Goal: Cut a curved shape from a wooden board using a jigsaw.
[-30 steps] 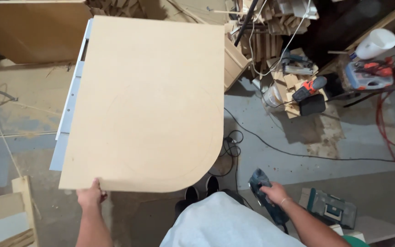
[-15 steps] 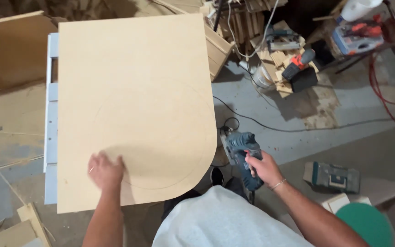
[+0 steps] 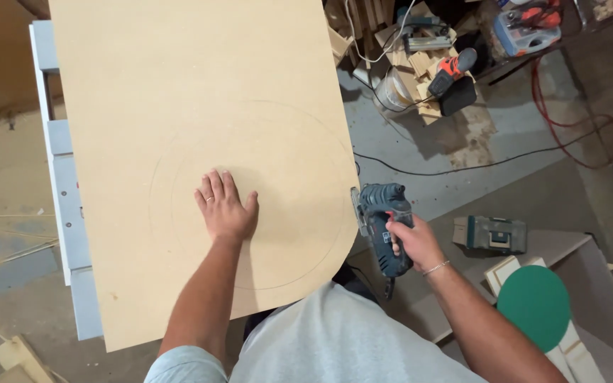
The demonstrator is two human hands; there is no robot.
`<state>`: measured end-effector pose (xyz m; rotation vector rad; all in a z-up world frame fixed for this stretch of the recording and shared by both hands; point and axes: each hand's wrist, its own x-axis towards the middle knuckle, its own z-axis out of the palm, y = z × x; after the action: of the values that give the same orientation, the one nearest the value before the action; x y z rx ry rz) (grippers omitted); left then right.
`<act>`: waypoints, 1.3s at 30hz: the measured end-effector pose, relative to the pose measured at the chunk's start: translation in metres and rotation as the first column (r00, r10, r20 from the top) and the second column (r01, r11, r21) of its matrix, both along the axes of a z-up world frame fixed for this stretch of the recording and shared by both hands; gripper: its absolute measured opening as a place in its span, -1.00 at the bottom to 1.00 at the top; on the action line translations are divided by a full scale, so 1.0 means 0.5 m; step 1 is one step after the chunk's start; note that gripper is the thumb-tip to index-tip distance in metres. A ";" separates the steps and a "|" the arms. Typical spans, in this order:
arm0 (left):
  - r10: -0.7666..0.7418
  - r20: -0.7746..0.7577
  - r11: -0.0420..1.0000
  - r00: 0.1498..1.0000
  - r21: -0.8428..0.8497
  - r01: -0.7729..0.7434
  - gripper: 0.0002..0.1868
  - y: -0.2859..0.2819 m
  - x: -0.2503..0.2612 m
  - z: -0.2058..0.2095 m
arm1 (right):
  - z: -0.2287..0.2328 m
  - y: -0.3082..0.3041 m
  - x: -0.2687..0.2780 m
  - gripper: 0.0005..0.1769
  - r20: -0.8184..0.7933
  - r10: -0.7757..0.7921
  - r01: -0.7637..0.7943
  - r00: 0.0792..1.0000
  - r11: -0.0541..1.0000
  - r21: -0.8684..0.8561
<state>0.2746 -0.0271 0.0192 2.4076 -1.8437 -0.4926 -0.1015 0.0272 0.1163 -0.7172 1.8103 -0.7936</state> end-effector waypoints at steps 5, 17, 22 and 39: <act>0.077 -0.014 0.991 0.997 -0.105 -0.078 -0.09 0.000 0.052 -0.046 | -0.016 0.001 0.008 -0.86 -0.022 -0.008 0.009 1.000 0.998 0.058; 0.748 -0.083 0.660 0.658 -0.006 -0.751 -0.14 -0.008 0.355 0.046 | -0.012 -0.019 0.011 -0.84 -0.003 -0.079 0.079 0.997 0.995 0.059; 0.756 -0.035 0.655 0.654 0.075 -0.752 -0.12 -0.014 0.353 0.064 | -0.004 -0.023 0.005 -0.79 -0.029 -0.019 0.021 0.999 0.998 0.058; 0.755 0.005 0.641 0.656 0.208 -0.739 -0.11 -0.023 0.356 0.095 | -0.002 -0.005 0.000 -0.72 -0.093 0.046 -0.042 0.995 0.998 0.049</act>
<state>0.4526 -0.0388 0.0666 2.9077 -0.6187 -0.6724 -0.1014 0.0247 0.1152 -0.7723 1.8844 -0.6965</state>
